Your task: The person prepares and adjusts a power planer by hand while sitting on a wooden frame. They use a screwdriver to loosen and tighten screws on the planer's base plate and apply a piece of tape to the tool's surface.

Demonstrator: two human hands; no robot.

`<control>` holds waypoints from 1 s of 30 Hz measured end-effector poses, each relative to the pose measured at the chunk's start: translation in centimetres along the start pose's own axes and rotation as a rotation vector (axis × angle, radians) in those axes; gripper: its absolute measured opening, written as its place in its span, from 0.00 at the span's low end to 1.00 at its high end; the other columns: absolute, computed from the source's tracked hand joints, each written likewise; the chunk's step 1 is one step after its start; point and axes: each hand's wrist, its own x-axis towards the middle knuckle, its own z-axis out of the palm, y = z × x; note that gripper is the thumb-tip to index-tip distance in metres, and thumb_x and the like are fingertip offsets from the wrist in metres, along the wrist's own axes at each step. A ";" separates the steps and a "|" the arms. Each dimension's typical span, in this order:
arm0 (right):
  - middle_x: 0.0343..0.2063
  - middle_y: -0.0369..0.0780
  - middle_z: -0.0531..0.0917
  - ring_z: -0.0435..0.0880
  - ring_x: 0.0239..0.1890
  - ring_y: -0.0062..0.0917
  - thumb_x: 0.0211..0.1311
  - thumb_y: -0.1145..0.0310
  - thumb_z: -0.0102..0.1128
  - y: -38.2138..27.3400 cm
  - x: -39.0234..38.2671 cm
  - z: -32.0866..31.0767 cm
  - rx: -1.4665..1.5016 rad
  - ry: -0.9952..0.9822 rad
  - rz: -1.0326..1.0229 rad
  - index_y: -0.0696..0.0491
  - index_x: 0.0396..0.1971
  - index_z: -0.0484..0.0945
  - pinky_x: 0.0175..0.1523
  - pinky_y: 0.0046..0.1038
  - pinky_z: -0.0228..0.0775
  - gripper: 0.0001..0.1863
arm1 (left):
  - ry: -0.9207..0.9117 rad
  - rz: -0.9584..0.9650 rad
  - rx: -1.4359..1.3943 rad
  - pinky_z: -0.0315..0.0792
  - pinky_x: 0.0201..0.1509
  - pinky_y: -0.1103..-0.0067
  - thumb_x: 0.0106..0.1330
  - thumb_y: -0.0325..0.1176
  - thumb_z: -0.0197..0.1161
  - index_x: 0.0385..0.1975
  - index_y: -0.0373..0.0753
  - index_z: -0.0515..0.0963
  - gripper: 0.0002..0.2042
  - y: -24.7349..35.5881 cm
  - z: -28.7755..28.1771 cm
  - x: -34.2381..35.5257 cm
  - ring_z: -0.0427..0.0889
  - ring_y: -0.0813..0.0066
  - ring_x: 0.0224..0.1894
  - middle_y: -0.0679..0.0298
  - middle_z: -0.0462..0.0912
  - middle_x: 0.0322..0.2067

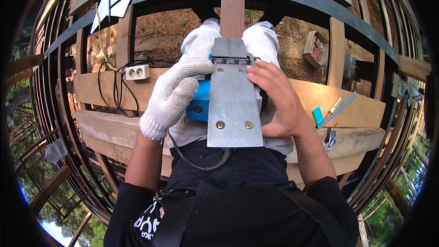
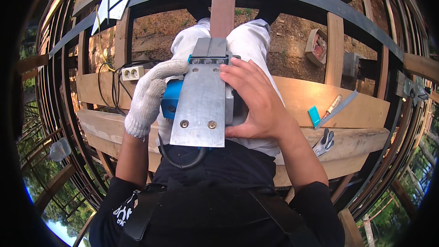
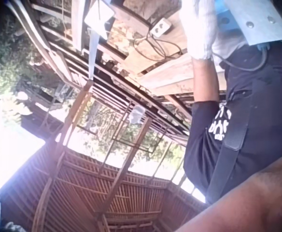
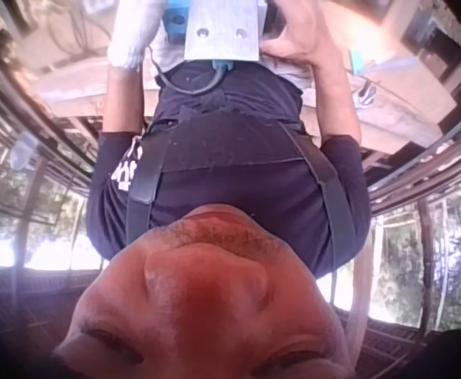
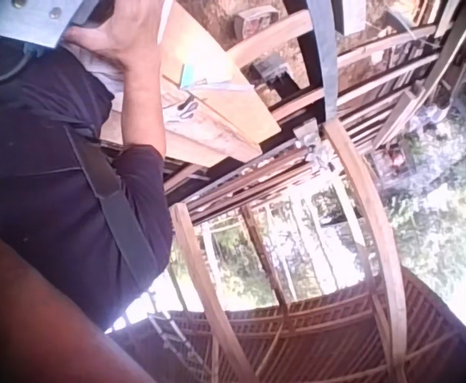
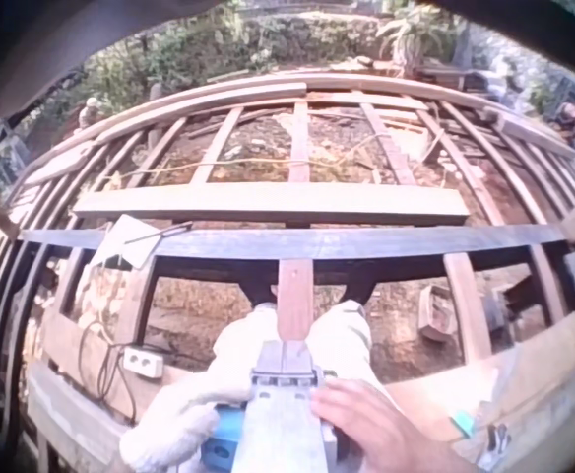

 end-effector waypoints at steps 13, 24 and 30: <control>0.64 0.47 0.80 0.73 0.71 0.47 0.33 0.49 0.82 0.2 -0.2 0.4 0.001 0.031 -0.018 0.59 0.61 0.78 0.76 0.52 0.58 0.51 | -0.002 0.004 -0.123 0.65 0.73 0.68 0.75 0.43 0.60 0.61 0.29 0.79 0.24 -0.3 0.2 -0.3 0.77 0.63 0.65 0.52 0.82 0.59; 0.65 0.51 0.78 0.73 0.70 0.53 0.34 0.51 0.83 0.1 -1.1 1.8 0.056 0.133 0.029 0.63 0.63 0.76 0.74 0.49 0.64 0.52 | 0.074 -0.026 -0.100 0.66 0.73 0.67 0.74 0.63 0.57 0.59 0.27 0.78 0.37 -1.0 0.9 -0.7 0.78 0.61 0.65 0.51 0.81 0.60; 0.65 0.51 0.78 0.72 0.71 0.53 0.34 0.52 0.82 -0.2 -1.2 2.0 0.066 0.158 0.050 0.62 0.63 0.76 0.74 0.49 0.64 0.52 | 0.051 0.021 -0.001 0.62 0.76 0.64 0.73 0.62 0.57 0.57 0.28 0.80 0.36 -0.1 1.0 -0.5 0.76 0.58 0.67 0.51 0.82 0.59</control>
